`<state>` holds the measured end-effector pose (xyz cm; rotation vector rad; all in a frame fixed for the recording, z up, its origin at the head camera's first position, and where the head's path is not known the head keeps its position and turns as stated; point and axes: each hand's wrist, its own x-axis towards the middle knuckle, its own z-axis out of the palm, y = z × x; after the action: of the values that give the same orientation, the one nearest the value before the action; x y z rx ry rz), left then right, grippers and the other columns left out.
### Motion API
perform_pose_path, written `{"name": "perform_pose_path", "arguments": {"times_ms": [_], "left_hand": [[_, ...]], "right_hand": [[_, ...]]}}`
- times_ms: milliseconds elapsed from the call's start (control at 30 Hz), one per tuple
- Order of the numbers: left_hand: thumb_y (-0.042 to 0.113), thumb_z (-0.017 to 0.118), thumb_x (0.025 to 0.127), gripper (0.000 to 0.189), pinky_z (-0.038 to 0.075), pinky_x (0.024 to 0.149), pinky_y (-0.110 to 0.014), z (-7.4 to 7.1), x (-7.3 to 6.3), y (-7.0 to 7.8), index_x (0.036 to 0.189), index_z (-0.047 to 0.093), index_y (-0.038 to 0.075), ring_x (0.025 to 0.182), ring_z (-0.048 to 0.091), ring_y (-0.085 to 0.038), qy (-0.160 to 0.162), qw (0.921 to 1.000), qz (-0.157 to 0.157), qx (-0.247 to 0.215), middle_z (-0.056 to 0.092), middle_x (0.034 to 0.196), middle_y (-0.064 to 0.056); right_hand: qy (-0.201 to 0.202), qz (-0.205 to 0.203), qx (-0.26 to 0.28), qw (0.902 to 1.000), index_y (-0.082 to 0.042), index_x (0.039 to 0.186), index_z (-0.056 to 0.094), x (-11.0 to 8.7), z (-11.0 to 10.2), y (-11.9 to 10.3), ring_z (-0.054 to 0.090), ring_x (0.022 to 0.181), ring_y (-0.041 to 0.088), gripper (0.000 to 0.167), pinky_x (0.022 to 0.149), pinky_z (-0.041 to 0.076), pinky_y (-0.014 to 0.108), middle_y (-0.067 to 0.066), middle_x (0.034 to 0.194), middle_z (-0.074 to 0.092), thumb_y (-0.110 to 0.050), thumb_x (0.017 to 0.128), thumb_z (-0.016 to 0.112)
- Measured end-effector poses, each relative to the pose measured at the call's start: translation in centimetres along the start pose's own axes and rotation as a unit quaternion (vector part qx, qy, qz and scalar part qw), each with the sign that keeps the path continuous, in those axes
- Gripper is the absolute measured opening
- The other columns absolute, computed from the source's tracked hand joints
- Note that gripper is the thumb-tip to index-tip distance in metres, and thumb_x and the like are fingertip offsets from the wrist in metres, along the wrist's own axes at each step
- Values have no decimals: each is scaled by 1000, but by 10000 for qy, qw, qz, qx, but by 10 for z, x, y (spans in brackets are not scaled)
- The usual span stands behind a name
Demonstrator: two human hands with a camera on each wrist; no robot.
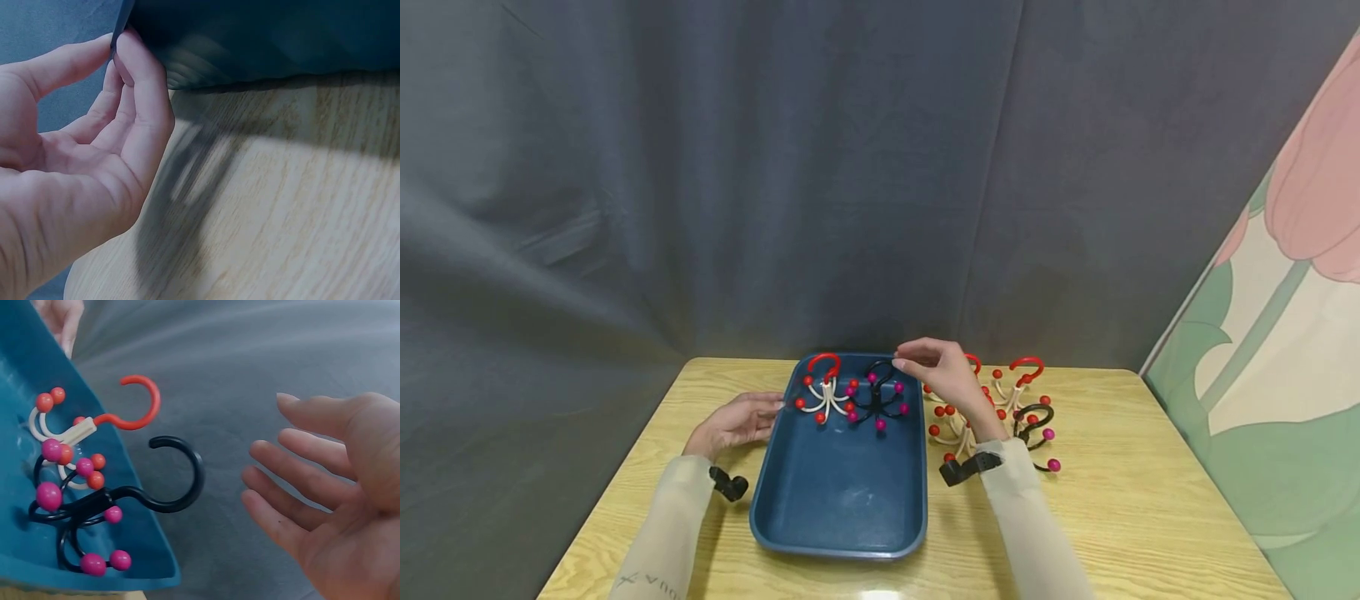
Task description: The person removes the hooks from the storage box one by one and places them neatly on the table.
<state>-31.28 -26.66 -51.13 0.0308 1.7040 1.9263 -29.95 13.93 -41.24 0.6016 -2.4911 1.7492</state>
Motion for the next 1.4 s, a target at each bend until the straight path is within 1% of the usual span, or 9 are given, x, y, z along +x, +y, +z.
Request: {"name": "perform_pose_path", "arguments": {"times_ms": [233,333,500,700,767,967,1133,1267,1400], "left_hand": [[14,54,110,52,63,88,-28,0,1,0,156,38,-6,103,73,-15,-5,10000,4,-51,76,117,-3],[13,54,110,51,63,87,-28,0,2,1,155,39,-6,102,73,-15,-11,10000,-4,-97,77,116,-3],[12,53,110,51,63,85,-26,0,1,3,156,38,-6,100,72,-13,-6,9999,-10,-123,77,115,-1],[11,52,111,52,63,87,-27,3,1,5,157,36,-7,100,72,-13,-5,9999,-9,-116,77,116,-2],[11,52,111,51,63,86,-27,3,2,4,156,37,-7,99,73,-14,-3,9999,-5,-132,77,115,-2],[12,53,110,51,63,84,-27,1,3,1,155,39,-6,99,73,-13,-5,9999,-16,-119,77,113,-2],[12,54,110,51,63,84,-26,1,3,0,156,38,-7,98,73,-13,-22,9999,-5,-124,77,112,-1],[12,54,110,53,63,85,-26,1,3,0,156,37,-7,98,73,-13,41,9999,-34,-113,78,113,-1],[12,55,109,51,63,85,-27,1,3,0,155,40,-5,97,73,-13,153,9998,-78,-123,78,112,-1]], "right_hand": [[291,256,-63,9992,-10,119,77,15,11,9,75,112,27,31,101,60,44,11,119,79,-27,94,82],[374,363,-100,9986,-8,122,76,20,15,12,74,114,29,35,104,59,46,12,122,78,-27,93,82],[397,539,-170,9976,-8,129,73,26,23,21,71,123,32,41,108,56,48,14,131,75,-28,94,81],[449,878,-47,9951,-11,131,73,31,33,33,69,127,32,45,110,55,50,12,134,73,-32,92,83],[460,924,-20,9947,-11,131,73,32,36,36,69,127,32,45,110,55,50,12,134,73,-32,92,83],[470,984,3,9940,-8,130,73,33,43,42,70,123,33,42,107,57,50,13,132,74,-28,94,81],[442,948,47,9945,-8,129,74,33,46,46,71,119,30,39,104,58,48,12,131,75,-27,95,80],[439,921,43,9948,-9,129,74,32,48,47,72,115,27,39,101,60,46,11,129,76,-27,96,79],[441,836,-24,9955,-10,127,76,32,50,47,74,111,25,36,97,61,43,10,125,78,-28,96,79]]}}
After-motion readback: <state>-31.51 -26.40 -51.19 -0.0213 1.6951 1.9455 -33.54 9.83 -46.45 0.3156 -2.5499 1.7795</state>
